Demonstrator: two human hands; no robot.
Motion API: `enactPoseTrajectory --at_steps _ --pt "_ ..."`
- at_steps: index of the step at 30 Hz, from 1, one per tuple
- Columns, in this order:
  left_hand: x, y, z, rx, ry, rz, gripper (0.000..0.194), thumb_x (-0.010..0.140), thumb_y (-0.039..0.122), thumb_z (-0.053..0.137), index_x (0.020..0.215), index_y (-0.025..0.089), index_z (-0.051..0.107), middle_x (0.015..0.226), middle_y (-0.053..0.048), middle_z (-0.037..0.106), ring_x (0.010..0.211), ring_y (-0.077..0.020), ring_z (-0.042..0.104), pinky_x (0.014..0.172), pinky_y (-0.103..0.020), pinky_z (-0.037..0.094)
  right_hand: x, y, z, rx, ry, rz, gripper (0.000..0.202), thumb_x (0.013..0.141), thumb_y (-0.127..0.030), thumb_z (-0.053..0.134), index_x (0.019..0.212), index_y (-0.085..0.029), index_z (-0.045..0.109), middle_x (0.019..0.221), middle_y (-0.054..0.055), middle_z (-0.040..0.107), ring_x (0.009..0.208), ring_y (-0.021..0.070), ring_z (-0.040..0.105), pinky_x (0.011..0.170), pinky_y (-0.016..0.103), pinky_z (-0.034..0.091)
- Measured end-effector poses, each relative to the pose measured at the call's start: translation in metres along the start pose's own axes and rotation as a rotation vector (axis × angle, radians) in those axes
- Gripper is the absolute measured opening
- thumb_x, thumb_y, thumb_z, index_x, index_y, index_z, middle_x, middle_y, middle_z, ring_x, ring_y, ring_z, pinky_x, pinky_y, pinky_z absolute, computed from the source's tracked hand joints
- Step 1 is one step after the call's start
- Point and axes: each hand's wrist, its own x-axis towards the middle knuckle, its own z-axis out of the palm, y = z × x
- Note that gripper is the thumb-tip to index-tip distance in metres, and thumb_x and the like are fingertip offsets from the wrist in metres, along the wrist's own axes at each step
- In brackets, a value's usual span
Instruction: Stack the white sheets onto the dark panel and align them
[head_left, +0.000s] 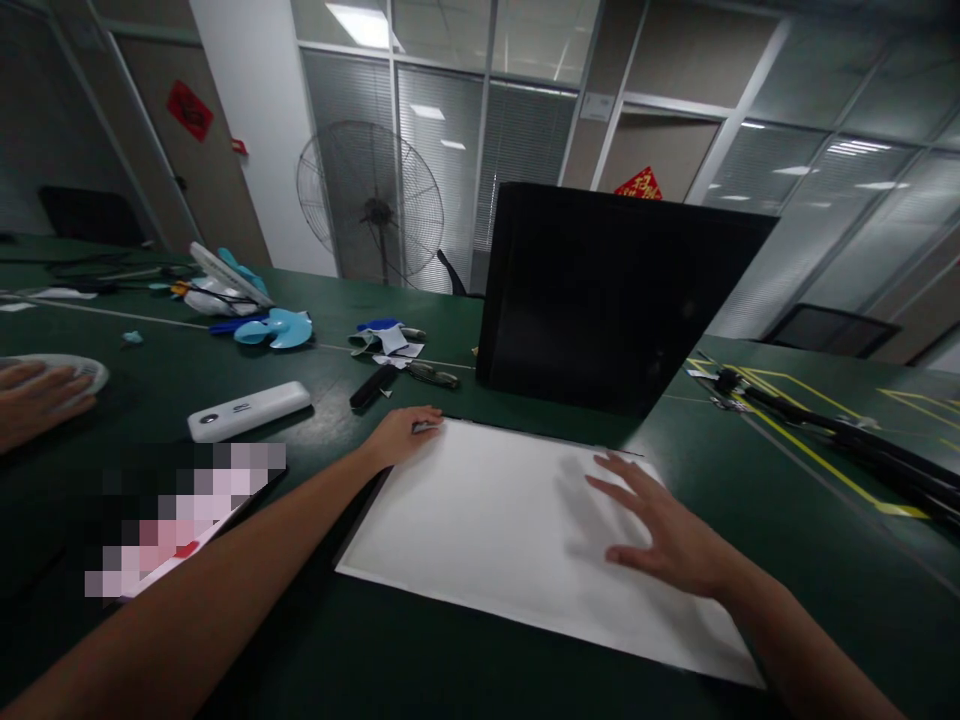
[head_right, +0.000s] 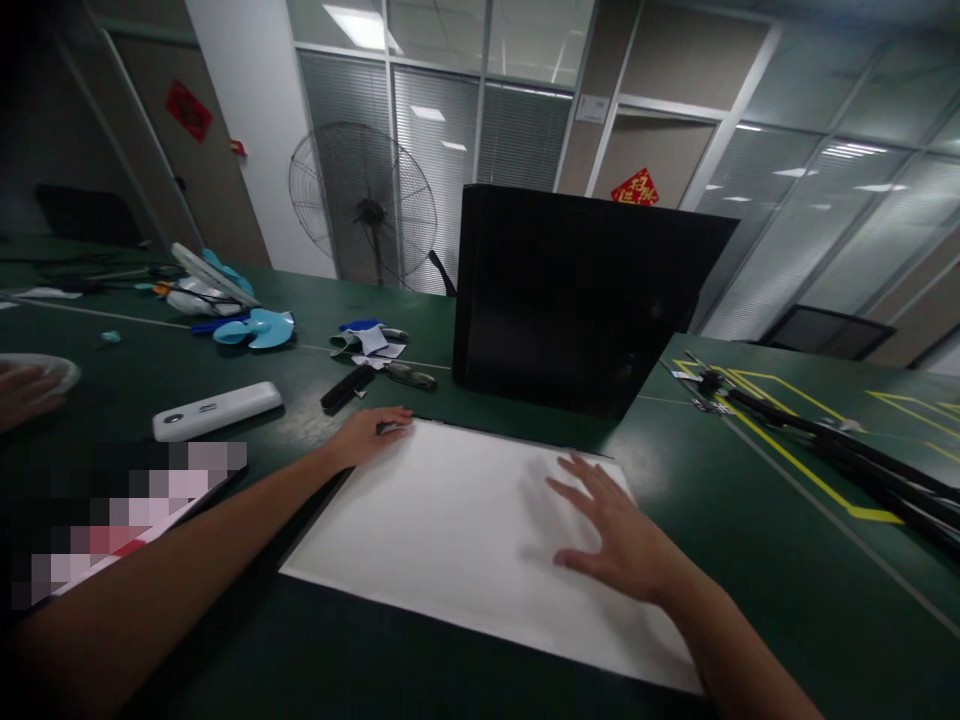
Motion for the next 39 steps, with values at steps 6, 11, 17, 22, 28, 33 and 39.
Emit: enactPoseTrajectory --at_steps 6,11,17,22,28,33,39 --pt "-0.001 0.001 -0.003 0.031 -0.042 0.009 0.046 0.091 0.053 0.056 0.117 0.022 0.077 0.138 -0.007 0.068 0.139 -0.0292 0.054 0.119 -0.047 0.039 0.003 -0.098 -0.013 0.169 -0.327 -0.277 0.109 0.077 -0.078 0.068 0.164 -0.036 0.016 0.171 0.011 0.003 0.155 0.0432 0.003 0.119 0.074 0.004" --pt "-0.002 0.002 -0.006 0.056 -0.086 0.038 0.046 0.094 0.05 0.053 0.121 0.02 0.075 0.142 -0.009 0.064 0.142 -0.0283 0.051 0.12 -0.047 0.038 0.006 -0.112 -0.011 0.18 -0.342 -0.225 0.075 0.095 -0.066 0.053 0.161 -0.04 0.027 0.17 0.008 0.015 0.155 0.0387 0.013 0.12 0.073 0.01" --pt "-0.004 0.002 -0.006 0.101 -0.105 0.058 0.042 0.094 0.045 0.056 0.128 0.024 0.071 0.156 -0.012 0.05 0.145 -0.031 0.046 0.12 -0.055 0.034 0.006 -0.105 -0.005 0.165 -0.305 -0.202 0.091 0.089 -0.075 0.055 0.163 -0.037 0.02 0.17 0.011 0.009 0.155 0.0391 0.011 0.121 0.072 0.007" --pt "-0.003 0.0 -0.004 0.132 -0.122 0.102 0.044 0.096 0.042 0.054 0.134 0.023 0.067 0.154 -0.012 0.053 0.147 -0.032 0.042 0.123 -0.056 0.028 0.003 -0.11 0.001 0.175 -0.296 -0.206 0.088 0.093 -0.073 0.05 0.164 -0.036 0.014 0.17 0.013 0.003 0.156 0.039 0.005 0.12 0.073 0.005" --pt "-0.005 0.008 -0.006 0.156 -0.121 0.143 0.046 0.098 0.037 0.049 0.139 0.019 0.064 0.148 -0.014 0.057 0.138 -0.029 0.052 0.12 -0.047 0.036 0.004 -0.118 -0.011 0.187 -0.261 -0.225 0.085 0.092 -0.07 0.056 0.163 -0.038 0.021 0.17 0.011 0.004 0.156 0.0401 0.008 0.12 0.073 0.006" --pt "-0.004 0.014 -0.008 0.168 -0.102 0.146 0.044 0.097 0.039 0.051 0.134 0.021 0.067 0.141 -0.013 0.062 0.133 -0.0268 0.056 0.118 -0.045 0.039 -0.002 -0.12 -0.011 0.099 -0.095 -0.311 0.066 0.09 -0.057 0.064 0.15 -0.033 0.05 0.159 0.013 0.041 0.141 0.0363 0.043 0.114 0.061 0.035" --pt "-0.001 0.03 -0.011 0.167 -0.015 0.091 0.046 0.092 0.052 0.054 0.121 0.02 0.072 0.132 -0.013 0.068 0.125 -0.0299 0.063 0.113 -0.05 0.045 -0.014 -0.128 0.018 -0.253 0.366 -0.653 0.013 0.093 -0.026 0.06 0.1 -0.018 0.067 0.084 0.004 0.065 0.072 0.0165 0.057 0.06 0.031 0.04"
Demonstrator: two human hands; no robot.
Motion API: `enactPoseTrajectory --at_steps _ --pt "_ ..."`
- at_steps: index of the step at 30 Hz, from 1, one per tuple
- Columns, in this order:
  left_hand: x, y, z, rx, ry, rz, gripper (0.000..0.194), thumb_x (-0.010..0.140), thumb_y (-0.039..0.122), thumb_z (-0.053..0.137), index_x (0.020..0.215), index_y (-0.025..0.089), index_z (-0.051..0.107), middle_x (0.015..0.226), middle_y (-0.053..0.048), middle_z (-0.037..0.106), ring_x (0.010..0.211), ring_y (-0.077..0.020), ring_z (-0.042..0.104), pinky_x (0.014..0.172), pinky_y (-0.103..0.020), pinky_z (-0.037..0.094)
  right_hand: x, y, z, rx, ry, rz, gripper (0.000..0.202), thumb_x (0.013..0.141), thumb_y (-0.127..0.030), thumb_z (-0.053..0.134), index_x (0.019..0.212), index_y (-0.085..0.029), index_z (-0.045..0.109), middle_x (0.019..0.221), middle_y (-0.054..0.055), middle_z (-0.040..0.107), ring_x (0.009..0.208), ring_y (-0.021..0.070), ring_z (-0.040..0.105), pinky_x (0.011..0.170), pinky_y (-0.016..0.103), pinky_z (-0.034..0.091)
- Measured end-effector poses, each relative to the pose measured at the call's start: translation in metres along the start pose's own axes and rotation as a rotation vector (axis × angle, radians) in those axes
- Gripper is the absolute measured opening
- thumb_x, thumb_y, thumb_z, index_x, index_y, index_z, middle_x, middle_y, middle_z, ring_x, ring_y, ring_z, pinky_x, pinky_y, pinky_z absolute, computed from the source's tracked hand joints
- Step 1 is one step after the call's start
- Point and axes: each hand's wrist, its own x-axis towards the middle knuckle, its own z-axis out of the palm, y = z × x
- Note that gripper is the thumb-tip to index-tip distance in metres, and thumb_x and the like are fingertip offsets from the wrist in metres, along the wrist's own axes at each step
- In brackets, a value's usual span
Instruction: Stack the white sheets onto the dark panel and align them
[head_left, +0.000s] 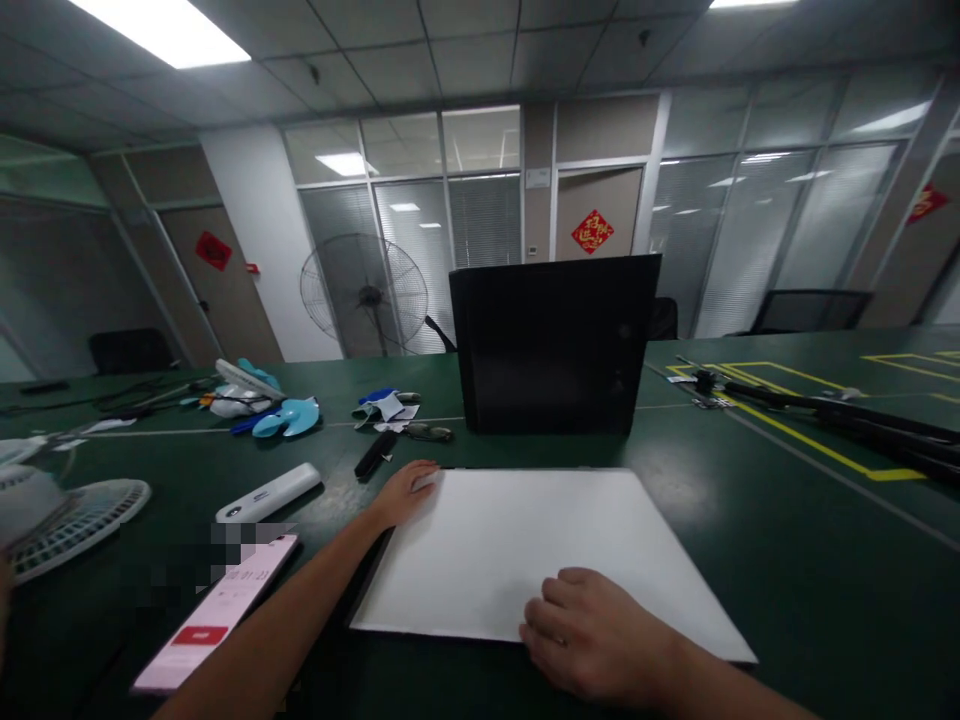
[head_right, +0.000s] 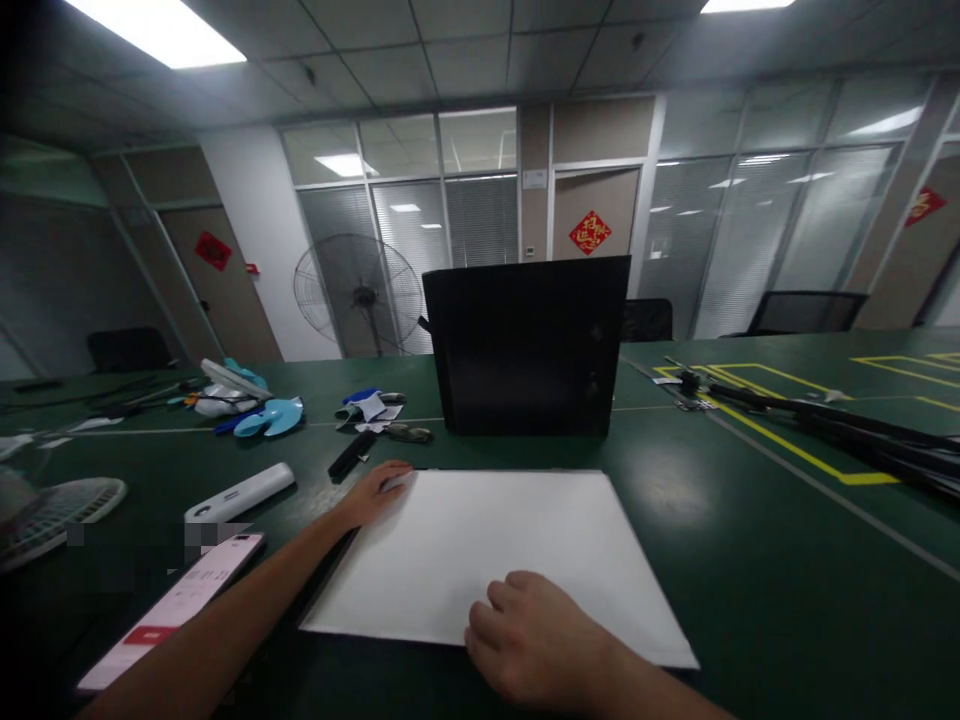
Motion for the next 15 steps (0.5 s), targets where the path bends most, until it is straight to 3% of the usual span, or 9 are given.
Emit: enactPoseTrajectory --at_steps 3,6,7,10,12,15 --pt "-0.009 0.016 -0.014 0.002 0.106 -0.053 0.053 0.098 0.056 0.041 0.124 0.02 0.069 0.136 -0.015 0.065 0.13 -0.033 0.059 0.113 -0.057 0.043 -0.002 -0.007 0.005 -0.138 0.14 -0.076 0.006 0.09 -0.018 0.059 0.089 -0.015 0.064 0.069 0.002 0.058 0.058 0.0154 0.049 0.05 0.032 0.027" --pt "-0.037 0.043 -0.034 -0.011 0.141 -0.048 0.053 0.102 0.056 0.034 0.125 0.023 0.068 0.138 -0.014 0.064 0.133 -0.032 0.057 0.115 -0.057 0.04 -0.002 -0.01 0.002 -0.186 0.186 -0.057 0.007 0.088 -0.018 0.059 0.091 -0.014 0.065 0.066 0.002 0.056 0.055 0.0165 0.048 0.047 0.033 0.025" --pt "-0.049 0.054 -0.04 -0.026 0.108 -0.011 0.049 0.101 0.058 0.04 0.125 0.026 0.069 0.138 -0.012 0.065 0.131 -0.0306 0.059 0.114 -0.053 0.042 -0.002 -0.01 0.0 -0.196 0.191 -0.052 0.008 0.088 -0.017 0.059 0.092 -0.014 0.065 0.067 0.002 0.057 0.055 0.0169 0.049 0.046 0.033 0.025" --pt "-0.086 0.092 -0.052 -0.154 -0.195 0.308 0.048 0.093 0.063 0.056 0.128 0.032 0.067 0.132 -0.009 0.069 0.126 -0.0313 0.062 0.111 -0.05 0.046 -0.003 -0.01 -0.006 -0.206 0.182 -0.044 0.011 0.089 -0.015 0.057 0.095 -0.013 0.065 0.07 0.005 0.061 0.057 0.0176 0.053 0.045 0.033 0.028" --pt "-0.102 0.114 -0.055 -0.176 -0.285 0.488 0.07 0.077 0.071 0.072 0.135 0.033 0.062 0.131 -0.011 0.07 0.124 -0.034 0.063 0.109 -0.051 0.047 -0.003 -0.008 -0.009 -0.203 0.194 -0.031 0.012 0.091 -0.014 0.055 0.099 -0.014 0.065 0.072 0.006 0.063 0.06 0.017 0.055 0.047 0.031 0.032" --pt "-0.114 0.135 -0.061 -0.006 -0.393 0.513 0.09 0.066 0.069 0.08 0.145 0.034 0.054 0.143 -0.011 0.063 0.128 -0.0384 0.061 0.11 -0.055 0.046 -0.004 -0.004 -0.011 -0.199 0.226 -0.02 0.015 0.095 -0.015 0.054 0.105 -0.014 0.065 0.074 0.006 0.066 0.063 0.0156 0.058 0.051 0.029 0.038"
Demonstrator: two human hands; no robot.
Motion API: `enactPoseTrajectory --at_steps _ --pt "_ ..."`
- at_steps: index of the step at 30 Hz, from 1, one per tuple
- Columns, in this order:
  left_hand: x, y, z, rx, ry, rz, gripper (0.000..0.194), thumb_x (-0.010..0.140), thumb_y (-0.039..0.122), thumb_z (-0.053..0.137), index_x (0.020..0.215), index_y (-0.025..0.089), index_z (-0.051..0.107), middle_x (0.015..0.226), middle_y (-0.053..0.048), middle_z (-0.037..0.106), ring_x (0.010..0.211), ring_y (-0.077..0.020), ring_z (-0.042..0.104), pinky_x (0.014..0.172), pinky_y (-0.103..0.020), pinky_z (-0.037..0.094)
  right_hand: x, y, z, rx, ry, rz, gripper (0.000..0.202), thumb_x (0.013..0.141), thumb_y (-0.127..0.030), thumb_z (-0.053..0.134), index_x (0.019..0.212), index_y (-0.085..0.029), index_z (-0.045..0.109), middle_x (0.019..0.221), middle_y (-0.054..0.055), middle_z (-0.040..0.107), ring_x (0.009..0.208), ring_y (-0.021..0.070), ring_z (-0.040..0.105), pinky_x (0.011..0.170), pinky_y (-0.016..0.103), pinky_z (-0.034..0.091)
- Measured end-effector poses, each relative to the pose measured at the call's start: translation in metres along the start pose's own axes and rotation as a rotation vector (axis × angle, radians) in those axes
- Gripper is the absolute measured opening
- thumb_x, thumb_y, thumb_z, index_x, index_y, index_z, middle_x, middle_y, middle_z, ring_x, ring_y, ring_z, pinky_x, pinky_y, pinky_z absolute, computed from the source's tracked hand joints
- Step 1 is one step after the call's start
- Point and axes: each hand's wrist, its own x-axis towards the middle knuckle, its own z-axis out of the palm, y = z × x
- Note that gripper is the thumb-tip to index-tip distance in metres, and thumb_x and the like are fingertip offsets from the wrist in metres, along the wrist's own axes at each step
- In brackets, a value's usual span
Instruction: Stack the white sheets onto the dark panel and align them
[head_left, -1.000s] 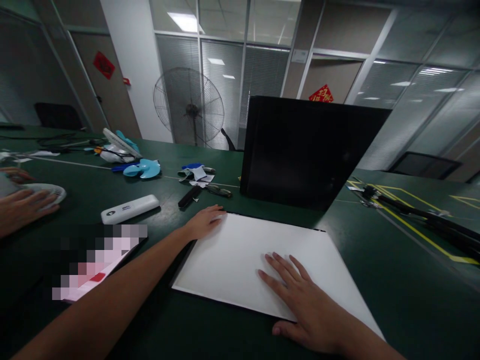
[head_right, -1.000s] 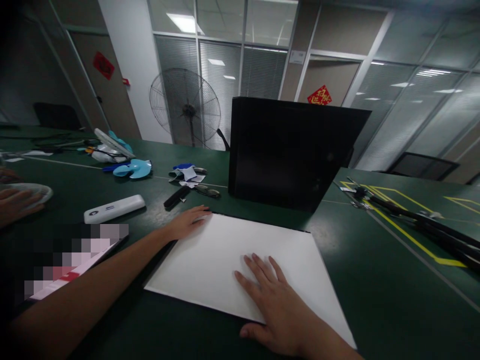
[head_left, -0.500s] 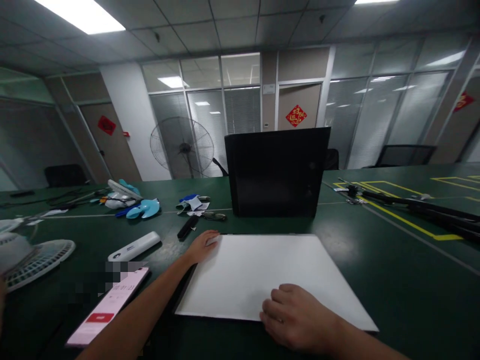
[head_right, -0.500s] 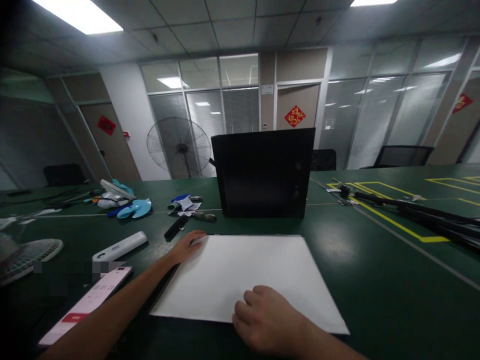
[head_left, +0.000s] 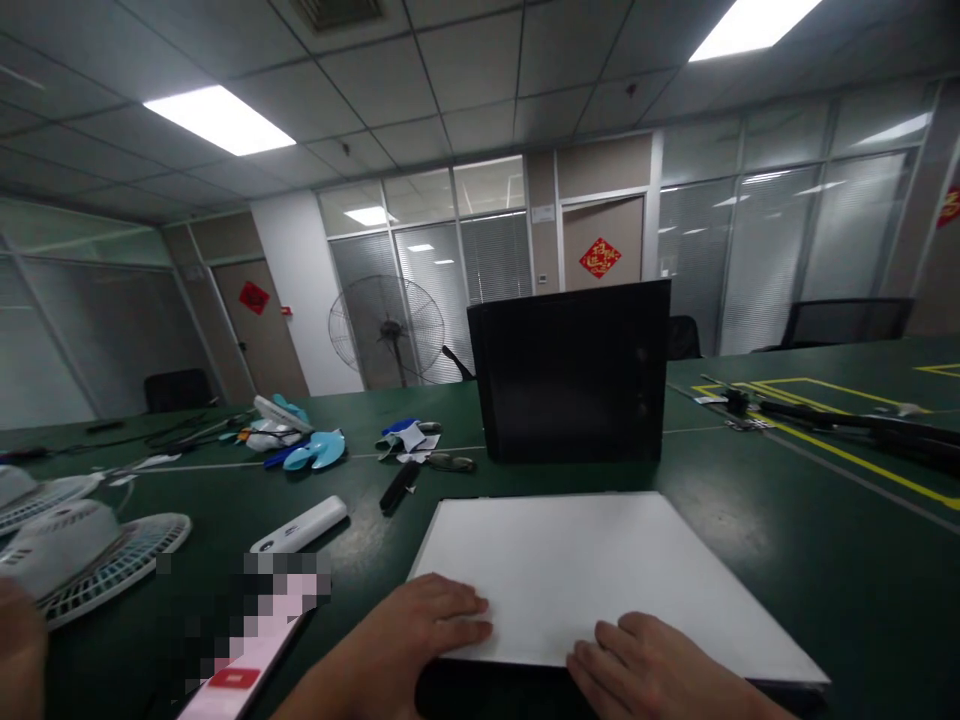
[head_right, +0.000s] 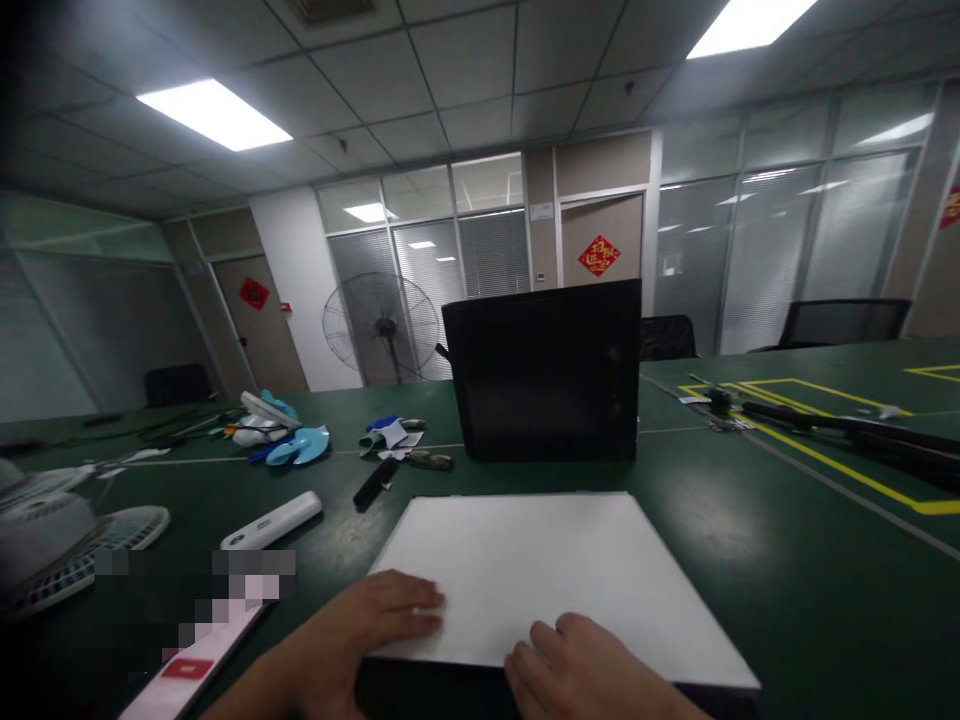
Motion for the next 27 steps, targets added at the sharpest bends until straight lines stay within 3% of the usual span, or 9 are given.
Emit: enactPoseTrajectory --at_steps 3,7,11,14,16,19,23,27 --pt "-0.005 0.007 -0.006 0.146 -0.093 -0.112 0.088 0.071 0.049 0.082 0.151 0.039 0.046 0.15 -0.008 0.058 0.132 -0.0385 0.058 0.111 -0.058 0.046 0.002 0.005 -0.003 -0.012 0.008 0.001 0.02 0.097 -0.014 0.051 0.11 -0.015 0.065 0.08 0.008 0.07 0.066 0.0156 0.061 0.054 0.029 0.043" --pt "-0.01 0.003 -0.001 0.252 -0.034 -0.144 0.091 0.078 0.026 0.077 0.155 0.045 0.035 0.154 -0.005 0.054 0.133 -0.037 0.058 0.108 -0.059 0.049 0.008 0.012 -0.014 -0.039 0.017 -0.011 0.027 0.096 -0.009 0.046 0.113 -0.014 0.066 0.088 0.008 0.074 0.068 0.0162 0.064 0.056 0.03 0.048" --pt "-0.005 -0.003 0.014 0.315 0.016 -0.089 0.093 0.085 0.017 0.065 0.161 0.044 0.02 0.154 -0.007 0.053 0.131 -0.0386 0.06 0.101 -0.06 0.054 0.012 0.022 -0.025 -0.085 0.046 -0.021 0.034 0.098 -0.006 0.038 0.113 -0.013 0.067 0.094 0.007 0.077 0.069 0.0172 0.067 0.058 0.031 0.051" --pt "-0.001 -0.003 0.02 0.357 0.096 -0.064 0.081 0.097 0.02 0.055 0.163 0.042 0.014 0.15 -0.01 0.058 0.129 -0.0383 0.061 0.1 -0.059 0.055 0.011 0.029 -0.03 -0.135 0.067 -0.047 0.042 0.101 -0.009 0.029 0.114 -0.013 0.068 0.099 0.006 0.077 0.078 0.0174 0.07 0.063 0.031 0.054" --pt "-0.001 -0.003 0.02 0.419 0.175 -0.034 0.067 0.103 0.024 0.048 0.163 0.04 0.021 0.141 -0.011 0.065 0.123 -0.035 0.065 0.096 -0.054 0.058 0.01 0.031 -0.028 -0.133 0.068 -0.054 0.043 0.102 -0.01 0.027 0.116 -0.013 0.068 0.102 0.006 0.077 0.083 0.0173 0.071 0.066 0.031 0.054" --pt "-0.003 -0.002 0.019 0.566 0.326 0.047 0.044 0.106 0.021 0.046 0.149 0.032 0.048 0.119 -0.01 0.074 0.103 -0.0263 0.072 0.083 -0.04 0.061 0.009 0.027 -0.017 -0.109 0.084 -0.018 0.042 0.101 -0.009 0.03 0.115 -0.015 0.068 0.098 0.005 0.077 0.082 0.0172 0.071 0.068 0.031 0.054" --pt "-0.002 0.001 0.016 0.661 0.452 0.144 0.021 0.104 0.014 0.054 0.12 0.018 0.066 0.087 -0.004 0.071 0.081 -0.0174 0.069 0.069 -0.028 0.056 0.008 0.019 0.0 0.041 0.083 0.135 0.027 0.099 -0.012 0.043 0.1 -0.021 0.069 0.084 0.0 0.073 0.072 0.0138 0.067 0.066 0.028 0.049" --pt "0.003 0.009 0.015 0.664 0.491 0.253 0.016 0.101 0.012 0.059 0.113 0.016 0.069 0.082 -0.002 0.07 0.08 -0.0155 0.069 0.074 -0.027 0.056 0.008 0.03 -0.008 0.28 -0.157 0.298 0.014 0.093 -0.017 0.057 0.098 -0.025 0.069 0.086 -0.002 0.071 0.077 0.0119 0.066 0.067 0.024 0.049"
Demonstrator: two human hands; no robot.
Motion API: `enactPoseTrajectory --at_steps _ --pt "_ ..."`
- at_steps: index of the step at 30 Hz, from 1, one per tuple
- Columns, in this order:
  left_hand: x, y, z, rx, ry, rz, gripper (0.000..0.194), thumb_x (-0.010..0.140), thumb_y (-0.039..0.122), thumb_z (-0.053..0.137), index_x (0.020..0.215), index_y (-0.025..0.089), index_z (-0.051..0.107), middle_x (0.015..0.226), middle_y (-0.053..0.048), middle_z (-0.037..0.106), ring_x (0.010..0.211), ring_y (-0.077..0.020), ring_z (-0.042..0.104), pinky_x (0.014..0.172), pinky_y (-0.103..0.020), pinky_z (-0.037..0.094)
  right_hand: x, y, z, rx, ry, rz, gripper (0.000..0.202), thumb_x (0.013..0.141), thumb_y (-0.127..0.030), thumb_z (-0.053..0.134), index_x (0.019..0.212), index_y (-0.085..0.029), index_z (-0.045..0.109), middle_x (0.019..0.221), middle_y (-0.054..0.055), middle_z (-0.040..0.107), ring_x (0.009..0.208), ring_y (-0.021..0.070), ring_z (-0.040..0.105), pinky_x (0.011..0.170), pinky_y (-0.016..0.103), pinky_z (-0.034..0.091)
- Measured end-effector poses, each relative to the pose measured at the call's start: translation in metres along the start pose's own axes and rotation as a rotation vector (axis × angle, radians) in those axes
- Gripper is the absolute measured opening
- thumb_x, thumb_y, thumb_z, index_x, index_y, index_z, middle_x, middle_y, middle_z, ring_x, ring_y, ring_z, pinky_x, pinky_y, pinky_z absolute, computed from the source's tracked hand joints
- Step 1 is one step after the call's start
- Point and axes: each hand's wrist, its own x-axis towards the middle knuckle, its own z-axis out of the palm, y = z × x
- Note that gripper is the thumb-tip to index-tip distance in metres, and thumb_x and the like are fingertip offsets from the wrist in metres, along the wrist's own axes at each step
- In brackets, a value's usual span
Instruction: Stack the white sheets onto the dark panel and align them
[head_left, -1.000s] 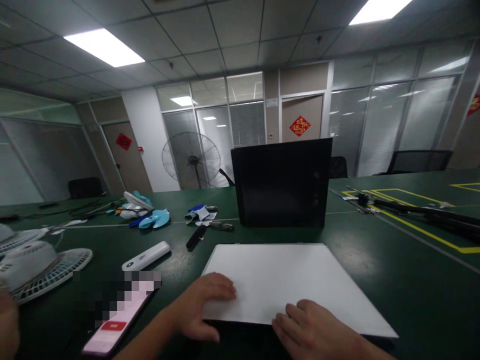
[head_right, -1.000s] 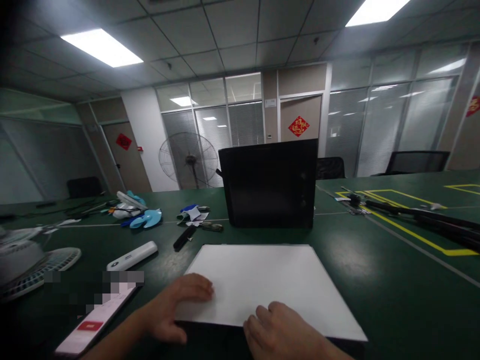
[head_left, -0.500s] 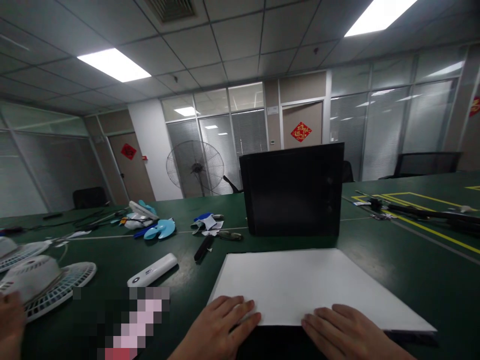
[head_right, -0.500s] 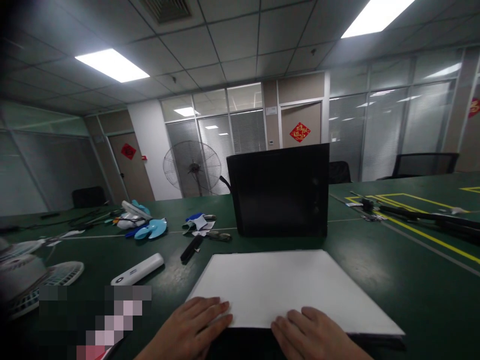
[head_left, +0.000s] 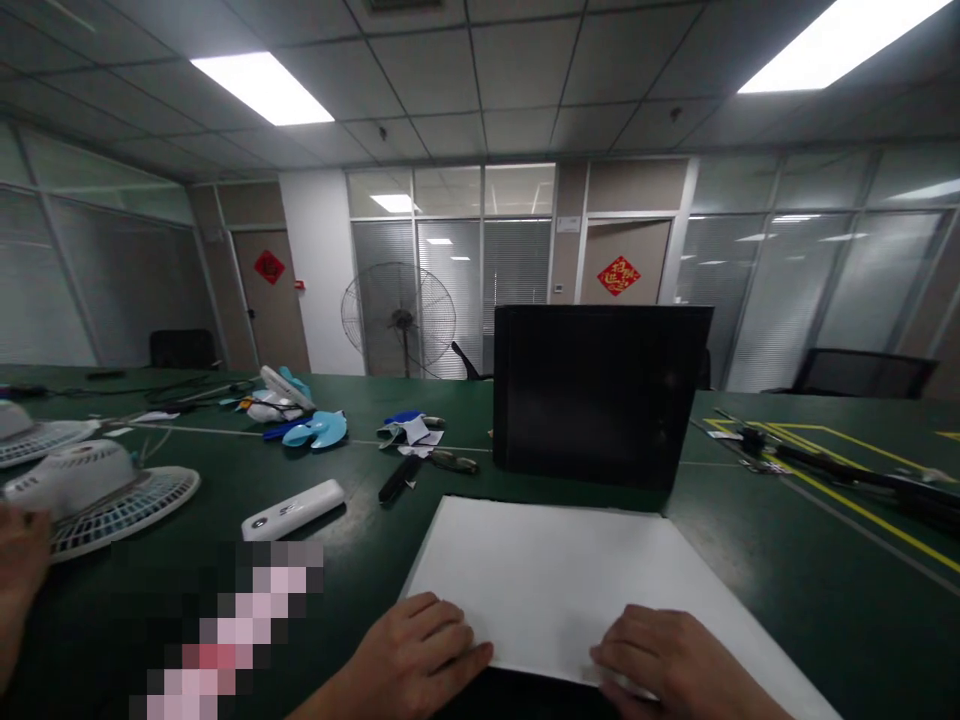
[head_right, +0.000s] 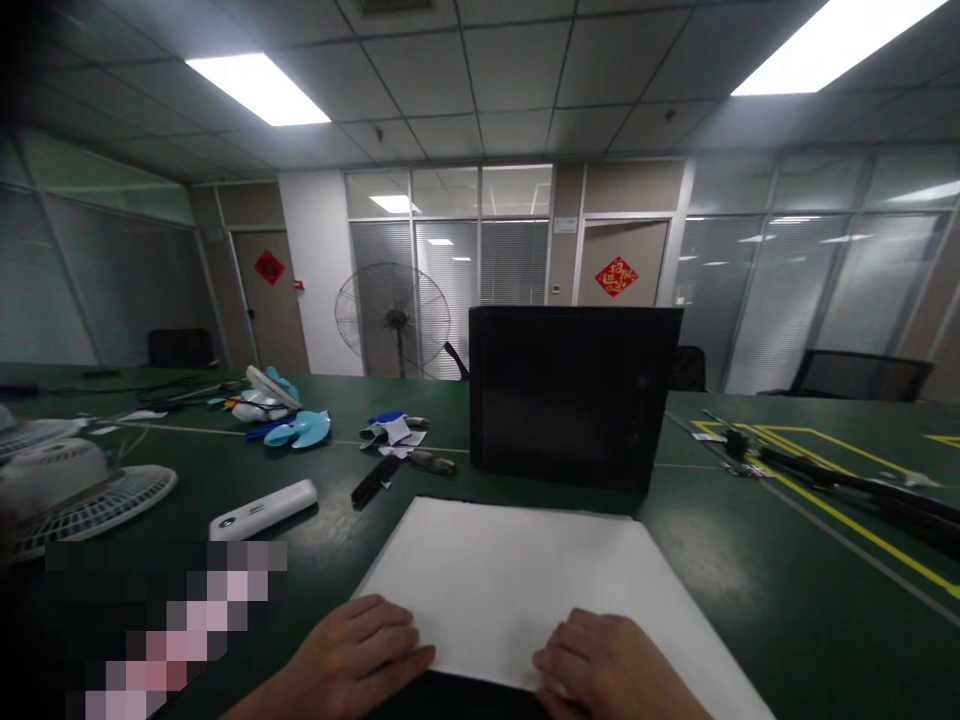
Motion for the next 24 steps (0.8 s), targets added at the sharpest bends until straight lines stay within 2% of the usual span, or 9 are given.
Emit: enactPoseTrajectory --at_steps 3,6,8,10,12,14,16,19,24 --pt "0.006 0.003 -0.003 -0.02 0.038 0.028 0.016 0.101 0.01 0.058 0.111 0.013 0.07 0.084 -0.003 0.073 0.08 -0.0161 0.07 0.076 -0.029 0.057 0.004 0.006 -0.019 0.003 -0.21 0.077 0.02 0.093 -0.022 0.061 0.11 -0.027 0.07 0.102 0.0 0.072 0.089 0.0143 0.068 0.077 0.025 0.054" --pt "0.008 0.003 -0.003 -0.029 0.039 0.025 0.015 0.101 0.009 0.058 0.11 0.012 0.07 0.084 -0.004 0.074 0.08 -0.0166 0.071 0.074 -0.029 0.057 0.006 0.007 -0.026 -0.068 -0.281 0.073 0.026 0.094 -0.033 0.064 0.119 -0.029 0.068 0.111 0.002 0.072 0.095 0.0183 0.069 0.081 0.032 0.058" --pt "0.006 0.002 -0.002 -0.024 0.038 0.025 0.015 0.101 0.01 0.058 0.11 0.012 0.07 0.085 -0.004 0.075 0.081 -0.0168 0.071 0.073 -0.029 0.056 0.005 0.004 -0.019 -0.148 -0.235 -0.006 0.039 0.089 -0.042 0.071 0.125 -0.027 0.067 0.116 0.004 0.072 0.098 0.0223 0.069 0.081 0.036 0.06" --pt "0.004 0.001 0.0 -0.02 0.039 0.023 0.016 0.102 0.011 0.057 0.111 0.013 0.07 0.087 -0.004 0.076 0.082 -0.0171 0.072 0.072 -0.029 0.056 0.003 -0.001 -0.007 -0.246 -0.114 -0.081 0.05 0.085 -0.046 0.075 0.129 -0.025 0.064 0.121 0.005 0.071 0.099 0.0253 0.069 0.08 0.038 0.06" --pt "0.003 0.001 0.002 -0.023 0.047 0.014 0.017 0.102 0.011 0.057 0.111 0.013 0.071 0.088 -0.003 0.076 0.083 -0.0174 0.072 0.071 -0.029 0.055 0.003 -0.005 0.007 -0.341 0.046 -0.124 0.042 0.09 -0.038 0.068 0.129 -0.024 0.063 0.118 0.005 0.072 0.093 0.0239 0.07 0.075 0.036 0.059" --pt "0.002 0.001 0.003 -0.029 0.054 0.003 0.017 0.102 0.01 0.057 0.111 0.013 0.071 0.089 -0.003 0.076 0.084 -0.0179 0.072 0.07 -0.029 0.054 0.005 -0.01 0.019 -0.402 0.18 -0.152 0.03 0.099 -0.024 0.051 0.125 -0.023 0.065 0.109 0.003 0.074 0.084 0.0201 0.069 0.07 0.032 0.056" --pt "0.002 0.001 0.003 -0.037 0.066 0.001 0.016 0.101 0.01 0.058 0.11 0.012 0.071 0.087 -0.003 0.076 0.082 -0.0177 0.072 0.07 -0.029 0.054 0.007 -0.013 0.025 -0.422 0.264 -0.188 0.036 0.103 -0.016 0.036 0.121 -0.022 0.066 0.103 0.003 0.074 0.081 0.0182 0.069 0.069 0.03 0.055" --pt "0.002 -0.001 0.002 -0.038 0.087 0.011 0.015 0.102 0.011 0.057 0.109 0.012 0.071 0.084 -0.003 0.075 0.079 -0.0165 0.071 0.071 -0.028 0.053 0.008 -0.014 0.03 -0.409 0.323 -0.219 0.041 0.104 -0.013 0.028 0.113 -0.022 0.067 0.098 0.001 0.075 0.083 0.0165 0.07 0.069 0.027 0.055" --pt "-0.001 -0.003 0.003 -0.05 0.091 0.014 0.013 0.1 0.012 0.061 0.108 0.014 0.071 0.081 -0.002 0.072 0.081 -0.0161 0.071 0.071 -0.027 0.054 0.005 -0.015 0.034 -0.436 0.308 -0.213 0.044 0.103 -0.008 0.025 0.107 -0.022 0.066 0.092 -0.002 0.076 0.079 0.0132 0.072 0.056 0.02 0.053"
